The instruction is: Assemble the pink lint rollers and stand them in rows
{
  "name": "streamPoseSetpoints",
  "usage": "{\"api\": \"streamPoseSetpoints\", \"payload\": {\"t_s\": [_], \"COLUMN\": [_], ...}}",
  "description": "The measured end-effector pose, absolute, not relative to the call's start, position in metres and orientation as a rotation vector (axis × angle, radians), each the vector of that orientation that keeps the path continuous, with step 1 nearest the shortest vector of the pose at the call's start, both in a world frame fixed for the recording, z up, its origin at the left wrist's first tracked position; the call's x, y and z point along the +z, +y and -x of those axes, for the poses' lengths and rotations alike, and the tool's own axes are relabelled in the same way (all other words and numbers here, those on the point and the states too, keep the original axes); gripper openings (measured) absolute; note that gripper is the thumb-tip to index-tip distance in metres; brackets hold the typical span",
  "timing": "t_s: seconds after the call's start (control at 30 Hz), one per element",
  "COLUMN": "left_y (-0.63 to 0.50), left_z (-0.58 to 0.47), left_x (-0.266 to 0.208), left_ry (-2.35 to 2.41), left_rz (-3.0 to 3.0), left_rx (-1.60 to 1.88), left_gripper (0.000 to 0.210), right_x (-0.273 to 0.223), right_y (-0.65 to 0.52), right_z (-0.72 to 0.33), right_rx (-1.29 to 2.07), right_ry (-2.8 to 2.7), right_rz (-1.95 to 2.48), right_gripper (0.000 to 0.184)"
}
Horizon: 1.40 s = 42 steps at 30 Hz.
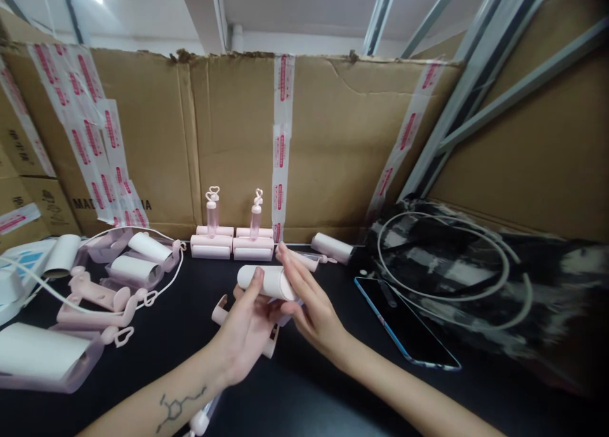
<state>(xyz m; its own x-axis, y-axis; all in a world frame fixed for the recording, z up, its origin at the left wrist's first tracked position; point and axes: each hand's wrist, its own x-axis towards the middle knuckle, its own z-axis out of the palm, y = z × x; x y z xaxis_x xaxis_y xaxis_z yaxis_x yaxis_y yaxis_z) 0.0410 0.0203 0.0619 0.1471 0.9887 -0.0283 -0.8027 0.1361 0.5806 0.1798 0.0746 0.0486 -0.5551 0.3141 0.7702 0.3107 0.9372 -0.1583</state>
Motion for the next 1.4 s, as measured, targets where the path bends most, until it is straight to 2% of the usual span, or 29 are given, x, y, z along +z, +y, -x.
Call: {"api": "streamPoseSetpoints", "payload": {"t_s": [0.1,0.2,0.37,0.43,0.57,0.63,0.83,1.0,1.17,1.4], "left_y": [0.020,0.021,0.024,0.032,0.055,0.061,0.050,0.043,0.046,0.037], "left_z": [-0.041,-0.041,-0.024,-0.012,0.002,0.002,-0.006,-0.014,-0.017,-0.014], "left_x": [0.061,0.061,0.072,0.078,0.077,0.071,0.062,0.060,0.049,0.046], "left_ry": [0.519,0.496,0.630,0.750,0.922,0.909,0.692,0.767,0.784,0.985], "left_rz": [-0.474,-0.532,-0.777,-0.891,-0.997,-0.932,-0.830,-0.936,-1.024,-1.409], "left_rx": [1.360,1.393,1.201,1.163,1.211,1.236,1.244,1.351,1.438,1.518], "left_gripper": [0.025,0.024,0.057,0.063,0.040,0.032,0.041,0.042,0.037,0.046], "right_x": [0.051,0.052,0.073,0.085,0.092,0.085,0.060,0.053,0.051,0.053], "right_y": [0.069,0.066,0.071,0.080,0.099,0.103,0.095,0.091,0.092,0.091], "right_z": [-0.177,-0.174,-0.188,-0.201,-0.219,-0.216,-0.197,-0.192,-0.190,-0.190], "right_rx": [-0.139,-0.212,0.075,0.285,0.764,0.856,0.595,0.487,0.469,0.568], "right_ry": [-2.205,-2.176,-1.997,-1.828,-1.770,-1.760,-1.805,-1.773,-1.697,-1.652], "right_rz": [0.521,0.536,0.548,0.631,0.710,0.688,0.724,0.728,0.747,0.765], "right_gripper": [0.074,0.068,0.046,0.039,0.039,0.038,0.037,0.036,0.036,0.038]}}
